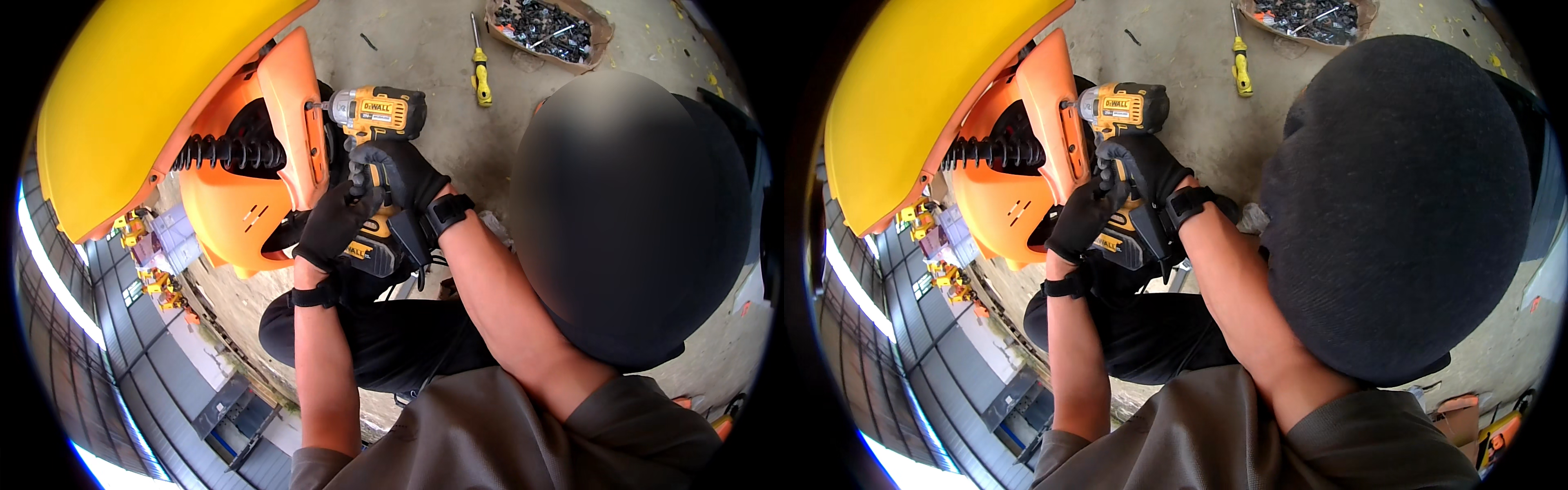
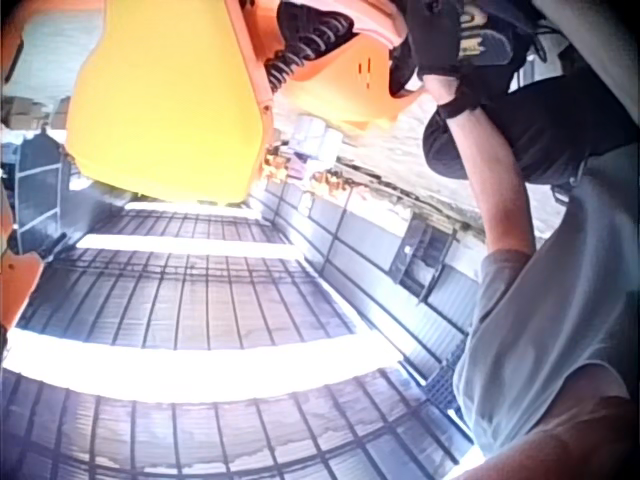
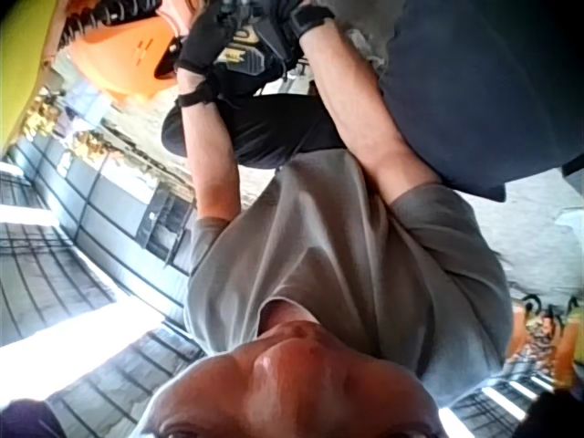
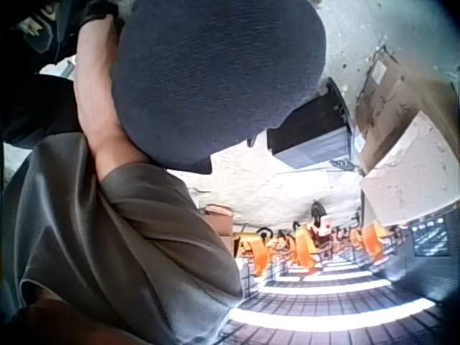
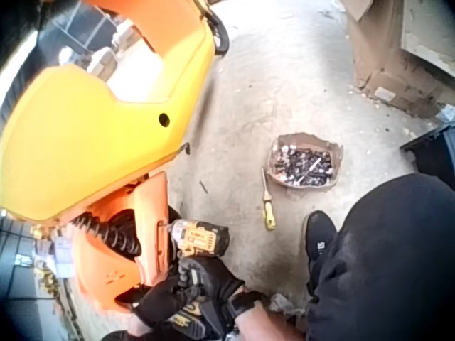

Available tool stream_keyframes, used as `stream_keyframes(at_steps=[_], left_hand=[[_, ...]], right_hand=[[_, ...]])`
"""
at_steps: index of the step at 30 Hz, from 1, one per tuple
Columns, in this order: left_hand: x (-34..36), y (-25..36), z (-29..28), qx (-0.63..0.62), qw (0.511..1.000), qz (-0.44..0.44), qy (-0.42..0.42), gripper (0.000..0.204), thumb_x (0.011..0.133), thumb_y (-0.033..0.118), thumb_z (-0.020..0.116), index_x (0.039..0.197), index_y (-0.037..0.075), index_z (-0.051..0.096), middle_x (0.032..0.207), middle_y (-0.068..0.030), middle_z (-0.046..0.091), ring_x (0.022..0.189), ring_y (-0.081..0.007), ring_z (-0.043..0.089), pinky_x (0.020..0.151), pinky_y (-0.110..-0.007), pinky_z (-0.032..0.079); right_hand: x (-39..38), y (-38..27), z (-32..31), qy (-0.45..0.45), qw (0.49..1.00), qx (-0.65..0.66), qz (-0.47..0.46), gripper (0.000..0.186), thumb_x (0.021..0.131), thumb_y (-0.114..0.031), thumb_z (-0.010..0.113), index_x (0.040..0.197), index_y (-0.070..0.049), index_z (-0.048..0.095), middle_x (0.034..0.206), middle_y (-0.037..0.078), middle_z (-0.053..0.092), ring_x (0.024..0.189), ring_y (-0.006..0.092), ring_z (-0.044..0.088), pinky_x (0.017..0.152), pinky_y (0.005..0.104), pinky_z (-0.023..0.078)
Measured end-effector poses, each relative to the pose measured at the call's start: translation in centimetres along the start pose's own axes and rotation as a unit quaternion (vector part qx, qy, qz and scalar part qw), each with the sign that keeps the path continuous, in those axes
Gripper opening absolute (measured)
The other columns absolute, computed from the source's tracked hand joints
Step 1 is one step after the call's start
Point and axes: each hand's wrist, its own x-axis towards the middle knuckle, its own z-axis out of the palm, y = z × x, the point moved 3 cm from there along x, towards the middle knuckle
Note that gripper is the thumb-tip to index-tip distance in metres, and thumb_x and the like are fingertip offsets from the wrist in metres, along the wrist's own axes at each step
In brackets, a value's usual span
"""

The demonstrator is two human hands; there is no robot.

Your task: The person removes screws from a scooter using an impact driver, aligns a new orange body panel, and fastens it with screws by hand and with the impact driver.

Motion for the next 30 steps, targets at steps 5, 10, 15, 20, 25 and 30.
stream_keyframes(at_steps=[5,10,15,20,25,30], left_hand=[[0.1,0.2,0.2,-0.009,1.0,0.01,0.016,0.025,0.089,0.022,0.068,0.098,-0.001,0.066,0.075,-0.0078,0.066,0.066,-0.0109,0.059,0.062,-0.03,0.047],[0.0,0.4,0.1,-0.015,1.0,0.024,0.009,0.025,0.09,0.022,0.067,0.1,-0.001,0.066,0.077,-0.0066,0.067,0.068,-0.0095,0.059,0.063,-0.029,0.048],[0.1,0.4,0.2,-0.023,1.0,0.008,-0.009,0.028,0.093,0.023,0.065,0.104,-0.003,0.065,0.084,-0.003,0.066,0.075,-0.0083,0.053,0.07,-0.028,0.046],[0.5,-0.9,0.2,-0.036,0.999,0.029,0.019,0.026,0.089,0.024,0.069,0.096,-0.001,0.067,0.074,-0.0049,0.064,0.066,-0.008,0.054,0.062,-0.028,0.046],[0.7,-0.7,0.3,-0.035,0.999,0.025,0.016,0.026,0.089,0.023,0.069,0.095,-0.001,0.066,0.073,-0.0053,0.064,0.065,-0.0086,0.053,0.061,-0.029,0.046],[1.0,-0.8,0.6,-0.04,0.997,0.061,0.0,0.025,0.09,0.021,0.068,0.1,-0.002,0.065,0.078,-0.0062,0.065,0.07,-0.0094,0.054,0.065,-0.029,0.047]], right_hand=[[-0.1,0.0,-0.1,0.015,1.0,-0.019,-0.008,0.021,0.085,-0.009,0.062,0.104,-0.004,0.055,0.074,0.005,0.058,0.064,0.0157,0.059,0.061,0.0301,0.052],[0.1,0.0,-0.2,-0.002,0.991,-0.113,-0.07,0.021,0.084,-0.009,0.062,0.103,-0.004,0.055,0.074,0.005,0.058,0.064,0.0159,0.059,0.061,0.03,0.052],[-0.4,-0.5,0.5,0.038,0.997,-0.058,-0.034,0.022,0.084,-0.009,0.061,0.104,-0.003,0.056,0.075,0.005,0.058,0.064,0.0154,0.058,0.06,0.0286,0.051],[-0.6,-0.7,0.8,0.036,0.994,-0.093,-0.048,0.021,0.083,-0.011,0.062,0.103,-0.003,0.058,0.076,0.004,0.059,0.064,0.0138,0.058,0.059,0.0259,0.049],[-0.6,-0.6,0.4,0.043,0.996,-0.073,-0.036,0.022,0.083,-0.011,0.062,0.103,-0.003,0.058,0.077,0.003,0.059,0.064,0.0128,0.058,0.059,0.025,0.049],[-0.6,-0.9,0.4,0.044,0.988,-0.128,-0.071,0.02,0.084,-0.011,0.062,0.102,-0.003,0.059,0.077,0.003,0.059,0.065,0.0123,0.058,0.059,0.0248,0.048]])
